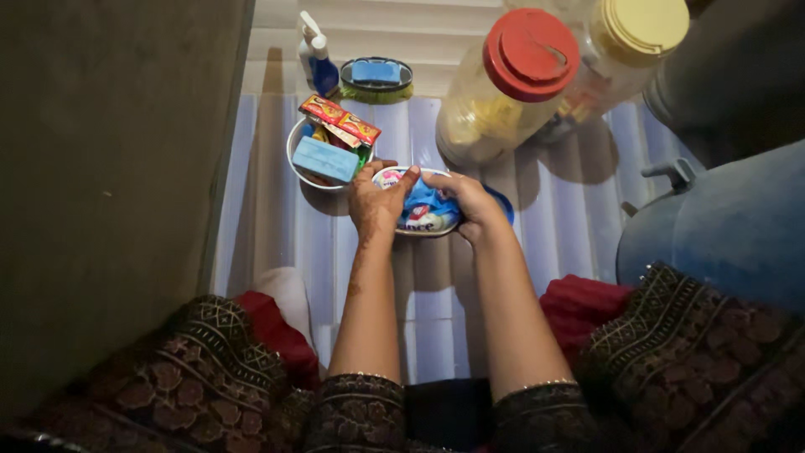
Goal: The person sits on the floor and organizes small items into a white bowl. They pick up colorful clothespins and place them into the bowl, then add a small packet and a bar of soap. Finally, they open a blue container and place a blue sachet inside it.
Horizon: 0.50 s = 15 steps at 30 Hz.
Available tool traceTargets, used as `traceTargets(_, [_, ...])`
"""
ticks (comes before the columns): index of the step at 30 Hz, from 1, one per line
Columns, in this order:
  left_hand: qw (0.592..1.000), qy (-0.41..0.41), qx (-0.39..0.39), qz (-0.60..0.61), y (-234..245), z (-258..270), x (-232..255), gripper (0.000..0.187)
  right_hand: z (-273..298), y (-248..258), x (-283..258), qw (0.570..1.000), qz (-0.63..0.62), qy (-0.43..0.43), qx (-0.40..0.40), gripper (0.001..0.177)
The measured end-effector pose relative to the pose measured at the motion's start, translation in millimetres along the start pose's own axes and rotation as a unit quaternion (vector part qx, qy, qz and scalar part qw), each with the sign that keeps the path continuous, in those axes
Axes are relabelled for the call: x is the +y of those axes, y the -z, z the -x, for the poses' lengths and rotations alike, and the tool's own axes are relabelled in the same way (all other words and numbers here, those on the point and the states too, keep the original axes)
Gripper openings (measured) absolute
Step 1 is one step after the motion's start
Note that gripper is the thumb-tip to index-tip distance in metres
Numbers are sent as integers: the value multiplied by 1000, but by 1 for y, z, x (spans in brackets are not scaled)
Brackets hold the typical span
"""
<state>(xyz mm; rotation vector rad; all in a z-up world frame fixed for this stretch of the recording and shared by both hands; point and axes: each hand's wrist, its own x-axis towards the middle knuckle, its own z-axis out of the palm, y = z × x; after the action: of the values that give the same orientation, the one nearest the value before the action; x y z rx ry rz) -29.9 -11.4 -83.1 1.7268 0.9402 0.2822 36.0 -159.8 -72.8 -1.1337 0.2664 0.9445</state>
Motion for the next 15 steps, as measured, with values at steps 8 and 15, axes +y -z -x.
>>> traceTargets(8, [1000, -18, 3, -14, -2, -5, 4, 40, -14, -2, 5, 995, 20, 59, 77, 30])
traceTargets(15, [987, -78, 129, -58, -3, 25, 22, 44, -10, -15, 25, 953, 91, 207, 204, 23])
